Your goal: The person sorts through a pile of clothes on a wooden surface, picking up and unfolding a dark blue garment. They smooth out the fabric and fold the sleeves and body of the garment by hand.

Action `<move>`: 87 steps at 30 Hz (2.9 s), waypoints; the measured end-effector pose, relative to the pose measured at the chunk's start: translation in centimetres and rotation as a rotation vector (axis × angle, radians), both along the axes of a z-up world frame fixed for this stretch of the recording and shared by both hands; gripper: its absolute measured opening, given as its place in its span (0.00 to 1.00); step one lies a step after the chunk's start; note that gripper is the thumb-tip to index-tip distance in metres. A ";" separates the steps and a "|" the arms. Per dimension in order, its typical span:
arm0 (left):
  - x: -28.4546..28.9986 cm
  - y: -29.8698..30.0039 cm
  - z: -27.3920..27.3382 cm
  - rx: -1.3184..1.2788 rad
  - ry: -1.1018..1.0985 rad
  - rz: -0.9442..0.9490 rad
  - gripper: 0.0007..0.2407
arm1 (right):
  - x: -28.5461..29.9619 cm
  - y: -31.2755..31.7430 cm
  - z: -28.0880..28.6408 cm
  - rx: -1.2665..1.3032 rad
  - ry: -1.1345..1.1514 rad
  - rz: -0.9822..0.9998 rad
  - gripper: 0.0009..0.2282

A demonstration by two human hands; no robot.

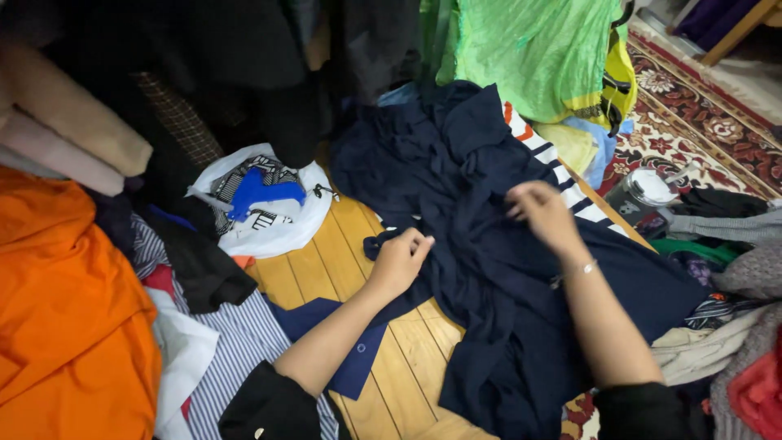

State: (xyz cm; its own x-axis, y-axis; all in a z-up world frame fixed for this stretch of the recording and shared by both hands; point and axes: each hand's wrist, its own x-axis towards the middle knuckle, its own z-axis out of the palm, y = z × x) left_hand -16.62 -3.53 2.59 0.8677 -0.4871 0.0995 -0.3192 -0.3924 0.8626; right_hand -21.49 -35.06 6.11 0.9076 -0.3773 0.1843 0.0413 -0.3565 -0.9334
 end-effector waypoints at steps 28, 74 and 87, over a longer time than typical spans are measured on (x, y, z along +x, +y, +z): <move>3.6 0.0 0.0 -0.816 1.034 0.083 0.22 | 7.9 -10.3 -1.5 -0.558 0.300 -0.318 0.24; -6.2 10.9 4.7 0.334 -0.261 -0.390 0.10 | -13.1 13.1 6.1 -0.644 0.025 0.866 0.11; -9.5 8.8 7.1 -0.067 0.599 -0.533 0.17 | -12.3 13.6 4.6 -0.539 -0.239 0.329 0.19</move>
